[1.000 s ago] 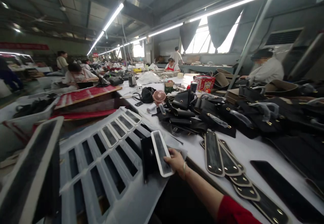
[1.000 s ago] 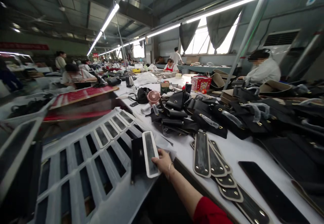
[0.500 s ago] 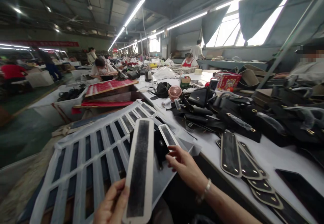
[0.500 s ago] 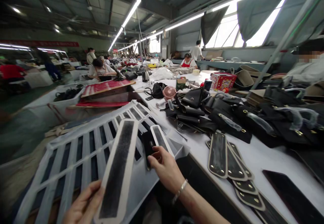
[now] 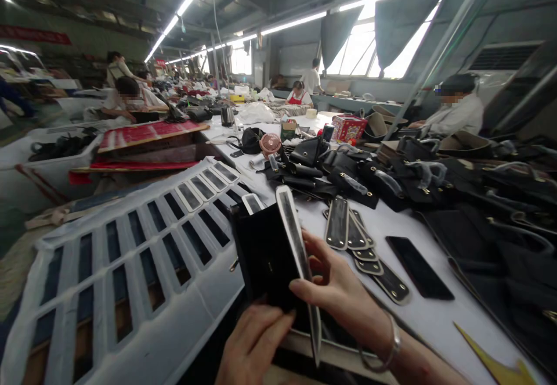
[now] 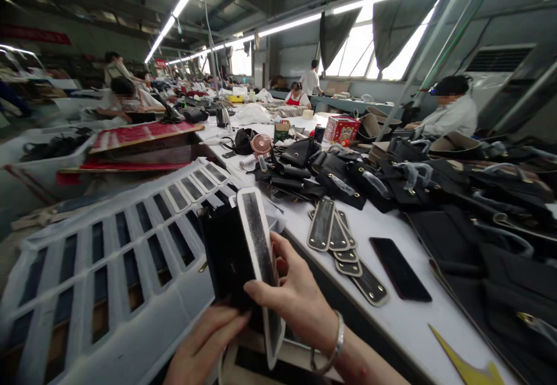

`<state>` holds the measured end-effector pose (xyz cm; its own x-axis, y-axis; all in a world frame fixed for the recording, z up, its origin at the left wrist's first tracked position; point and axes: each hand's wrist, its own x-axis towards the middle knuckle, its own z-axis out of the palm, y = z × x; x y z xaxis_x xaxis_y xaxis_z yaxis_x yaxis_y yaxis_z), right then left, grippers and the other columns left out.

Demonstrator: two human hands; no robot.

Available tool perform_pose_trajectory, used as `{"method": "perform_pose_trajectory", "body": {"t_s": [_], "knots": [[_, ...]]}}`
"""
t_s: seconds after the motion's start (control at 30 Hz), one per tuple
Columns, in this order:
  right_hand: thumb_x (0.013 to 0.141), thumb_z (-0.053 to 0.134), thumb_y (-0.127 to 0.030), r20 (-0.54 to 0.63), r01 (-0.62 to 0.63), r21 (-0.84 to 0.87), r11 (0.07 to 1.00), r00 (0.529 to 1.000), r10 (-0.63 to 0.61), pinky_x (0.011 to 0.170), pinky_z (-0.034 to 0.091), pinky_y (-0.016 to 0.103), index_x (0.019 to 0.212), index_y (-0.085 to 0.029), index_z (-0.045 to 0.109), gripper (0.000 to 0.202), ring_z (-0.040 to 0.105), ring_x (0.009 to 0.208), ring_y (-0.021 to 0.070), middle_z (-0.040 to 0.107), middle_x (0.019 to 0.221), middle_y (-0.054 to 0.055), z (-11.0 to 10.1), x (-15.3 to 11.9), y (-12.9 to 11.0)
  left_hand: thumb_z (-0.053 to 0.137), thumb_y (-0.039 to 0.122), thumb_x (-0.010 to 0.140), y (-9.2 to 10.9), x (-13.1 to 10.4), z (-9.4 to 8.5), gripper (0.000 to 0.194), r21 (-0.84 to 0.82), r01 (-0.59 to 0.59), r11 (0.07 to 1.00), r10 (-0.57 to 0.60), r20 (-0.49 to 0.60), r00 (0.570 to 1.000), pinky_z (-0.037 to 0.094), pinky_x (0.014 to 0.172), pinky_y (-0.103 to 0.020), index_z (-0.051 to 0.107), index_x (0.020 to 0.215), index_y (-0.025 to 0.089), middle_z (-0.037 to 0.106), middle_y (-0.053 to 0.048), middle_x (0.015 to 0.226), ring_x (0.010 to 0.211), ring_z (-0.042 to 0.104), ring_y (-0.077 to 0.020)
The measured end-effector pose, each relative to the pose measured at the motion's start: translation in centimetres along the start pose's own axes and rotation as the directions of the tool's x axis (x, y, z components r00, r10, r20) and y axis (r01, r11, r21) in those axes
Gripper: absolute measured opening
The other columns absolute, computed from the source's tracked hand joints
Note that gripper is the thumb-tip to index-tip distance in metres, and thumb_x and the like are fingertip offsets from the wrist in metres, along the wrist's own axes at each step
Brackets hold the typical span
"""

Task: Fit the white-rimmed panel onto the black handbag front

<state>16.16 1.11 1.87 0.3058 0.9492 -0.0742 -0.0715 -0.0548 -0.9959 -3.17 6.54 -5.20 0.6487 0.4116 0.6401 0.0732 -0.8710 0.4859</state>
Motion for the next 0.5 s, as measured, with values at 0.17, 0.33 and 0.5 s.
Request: {"method": "perform_pose_trajectory", "body": {"t_s": [0.17, 0.33, 0.5], "knots": [[0.072, 0.078, -0.035, -0.122, 0.05, -0.207, 0.977, 0.99, -0.076, 0.087, 0.051, 0.046, 0.14, -0.031, 0.044, 0.076, 0.058, 0.11, 0.0297, 0.057, 0.131, 0.009, -5.0, -4.8, -0.5, 0.062, 0.032, 0.088, -0.6, -3.0, -1.1, 0.038, -0.03, 0.317, 0.948, -0.319, -0.084, 0.944, 0.054, 0.096, -0.034, 0.058, 0.126, 0.035, 0.065, -0.005, 0.117, 0.108, 0.064, -0.0234], [0.068, 0.081, -0.042, -0.219, -0.008, -0.316, 0.949, 0.974, -0.064, 0.085, 0.054, 0.05, 0.143, -0.03, 0.041, 0.085, 0.062, 0.104, 0.0331, 0.061, 0.121, 0.013, -6.8, -8.6, 0.5, 0.061, 0.052, 0.085, -2.0, -6.4, 0.6, 0.041, -0.296, 0.745, 0.598, -0.76, 0.087, 0.644, 0.044, 0.107, -0.045, 0.06, 0.12, 0.03, 0.06, -0.006, 0.131, 0.123, 0.055, -0.0296], [0.073, 0.075, -0.041, -0.224, -0.023, -0.428, 0.903, 0.971, -0.082, 0.089, 0.055, 0.049, 0.144, -0.029, 0.035, 0.082, 0.061, 0.11, 0.0325, 0.058, 0.128, 0.012, -6.1, -10.3, 2.0, 0.061, 0.067, 0.078, -1.2, -7.4, 3.0, 0.06, -0.588, 0.804, 0.089, -0.904, 0.29, 0.313, 0.048, 0.099, -0.04, 0.062, 0.117, 0.021, 0.07, -0.008, 0.117, 0.115, 0.062, -0.0318]]}}
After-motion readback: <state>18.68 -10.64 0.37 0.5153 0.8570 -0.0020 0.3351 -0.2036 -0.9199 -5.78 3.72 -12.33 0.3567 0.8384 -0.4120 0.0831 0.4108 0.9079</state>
